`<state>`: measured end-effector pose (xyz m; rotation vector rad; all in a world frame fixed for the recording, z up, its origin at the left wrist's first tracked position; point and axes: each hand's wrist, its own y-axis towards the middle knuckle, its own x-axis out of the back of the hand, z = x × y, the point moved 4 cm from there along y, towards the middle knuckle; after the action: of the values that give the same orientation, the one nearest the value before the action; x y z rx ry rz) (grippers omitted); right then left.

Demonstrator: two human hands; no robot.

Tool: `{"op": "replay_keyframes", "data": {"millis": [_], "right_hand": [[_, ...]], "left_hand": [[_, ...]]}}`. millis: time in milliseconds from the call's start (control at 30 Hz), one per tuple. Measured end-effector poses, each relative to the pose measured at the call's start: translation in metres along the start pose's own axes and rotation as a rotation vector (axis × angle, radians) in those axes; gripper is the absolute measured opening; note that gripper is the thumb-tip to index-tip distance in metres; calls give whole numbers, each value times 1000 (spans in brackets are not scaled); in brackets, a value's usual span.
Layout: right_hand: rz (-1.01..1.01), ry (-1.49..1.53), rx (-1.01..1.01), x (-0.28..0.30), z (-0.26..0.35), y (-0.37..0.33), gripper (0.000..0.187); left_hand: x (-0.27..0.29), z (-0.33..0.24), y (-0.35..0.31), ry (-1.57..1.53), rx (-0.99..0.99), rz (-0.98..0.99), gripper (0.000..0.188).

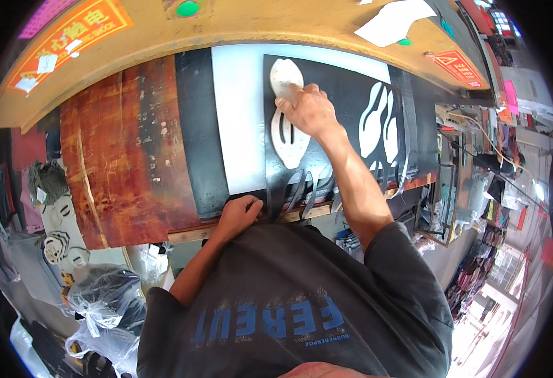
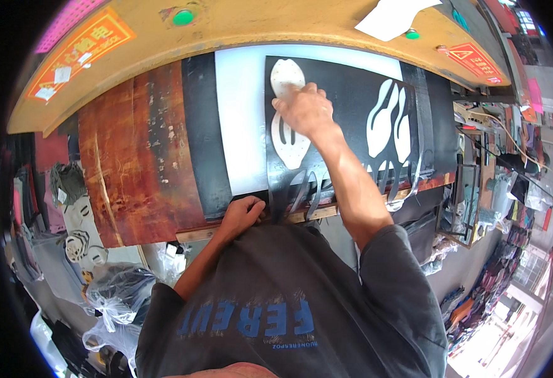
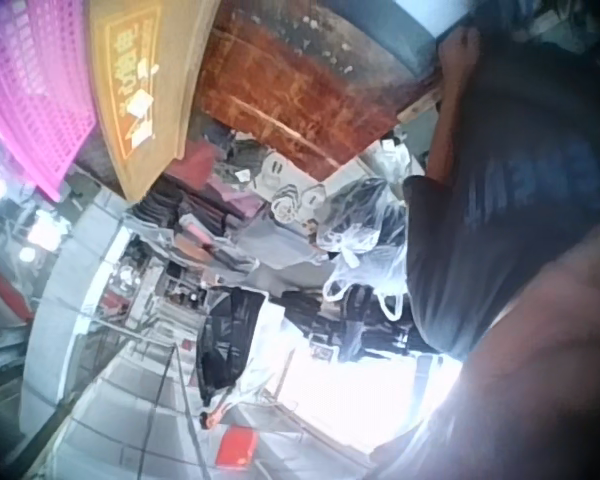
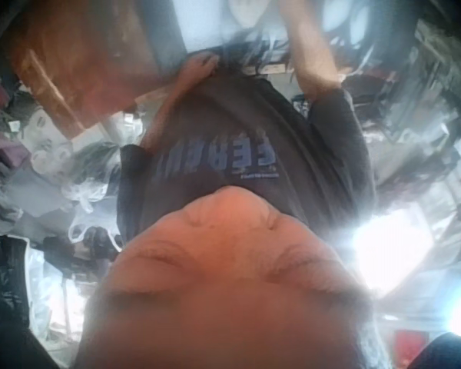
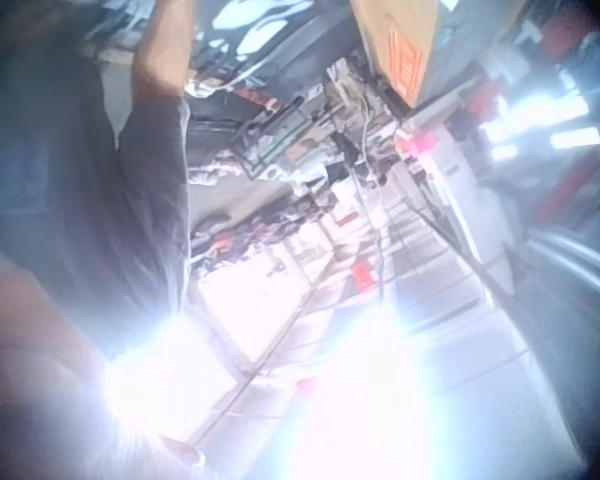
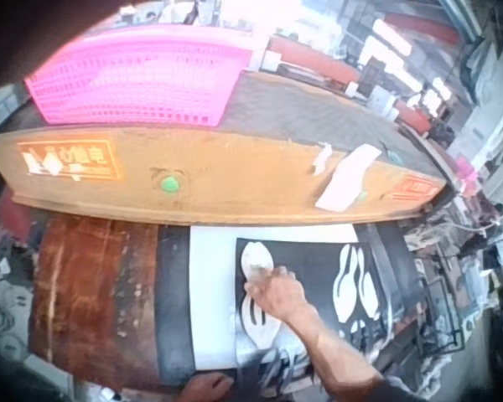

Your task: The person places black insoles into a clear plastic bag, ties the bag, and then arranges white insole templates on a black sheet. The person also handles a large black sheet and places it on the work surface.

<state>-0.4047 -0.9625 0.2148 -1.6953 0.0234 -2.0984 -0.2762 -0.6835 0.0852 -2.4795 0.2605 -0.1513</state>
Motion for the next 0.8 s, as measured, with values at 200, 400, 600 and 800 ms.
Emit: {"op": "replay_keyframes", "data": {"millis": [200, 400, 600, 800], "right_hand": [[365, 1468, 313, 83, 73, -176, 41], [822, 2072, 689, 107, 117, -226, 35], [617, 1716, 281, 80, 81, -204, 36], [280, 1880, -21, 19, -4, -187, 40]], "left_hand": [[1, -2, 3, 77, -45, -27, 34], [-1, 0, 9, 162, -56, -28, 31], [2, -7, 9, 181, -99, -119, 33], [-3, 9, 10, 172, -140, -191, 32]]}}
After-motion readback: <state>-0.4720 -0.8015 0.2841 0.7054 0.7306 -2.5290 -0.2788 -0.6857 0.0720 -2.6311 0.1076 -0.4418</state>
